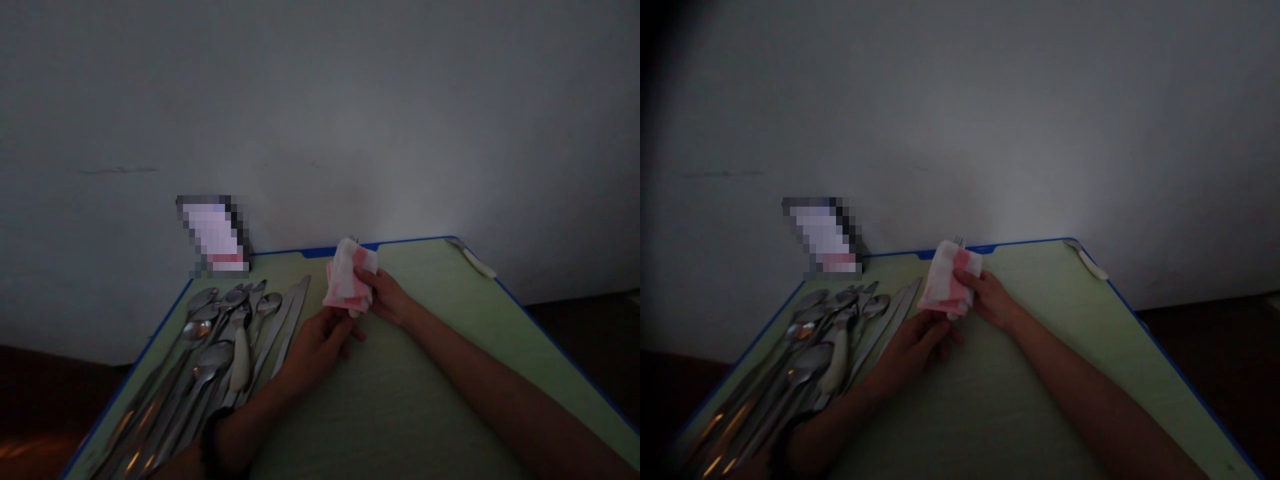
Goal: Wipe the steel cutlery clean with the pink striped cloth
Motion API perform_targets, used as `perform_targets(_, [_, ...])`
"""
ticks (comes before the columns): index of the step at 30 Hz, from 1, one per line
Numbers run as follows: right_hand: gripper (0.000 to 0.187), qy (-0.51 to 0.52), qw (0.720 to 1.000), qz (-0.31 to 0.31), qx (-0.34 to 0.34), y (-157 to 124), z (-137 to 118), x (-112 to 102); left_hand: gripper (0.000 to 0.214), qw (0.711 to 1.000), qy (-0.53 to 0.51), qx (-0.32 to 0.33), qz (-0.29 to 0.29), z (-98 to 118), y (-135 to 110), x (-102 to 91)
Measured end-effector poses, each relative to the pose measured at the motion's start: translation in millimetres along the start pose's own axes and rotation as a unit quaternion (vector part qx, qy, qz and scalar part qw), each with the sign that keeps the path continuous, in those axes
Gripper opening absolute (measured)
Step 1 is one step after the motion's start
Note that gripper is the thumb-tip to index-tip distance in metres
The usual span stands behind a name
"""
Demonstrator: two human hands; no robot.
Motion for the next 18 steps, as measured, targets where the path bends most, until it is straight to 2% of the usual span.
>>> perform_targets(8, [0.028,-0.007,1.0,-0.017,-0.004,0.2,1.1,0.7,0.02,1.0,-0.017,0.009,-0.016,-2.0,-0.1,1.1])
perform_targets(18, [0.03,0.008,0.999,-0.034,-0.01,0.5,0.3,1.3,0.02,1.0,0.021,0.006,0.015,-3.4,0.9,-1.5])
Point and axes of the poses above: each hand's wrist, its own y-axis towards the middle knuckle, its own x-axis out of the palm, z = x × y, the point moved 6 cm from there along y, towards the middle knuckle, and after that the axes turned 12 degrees about y, right-handed, at the moved point
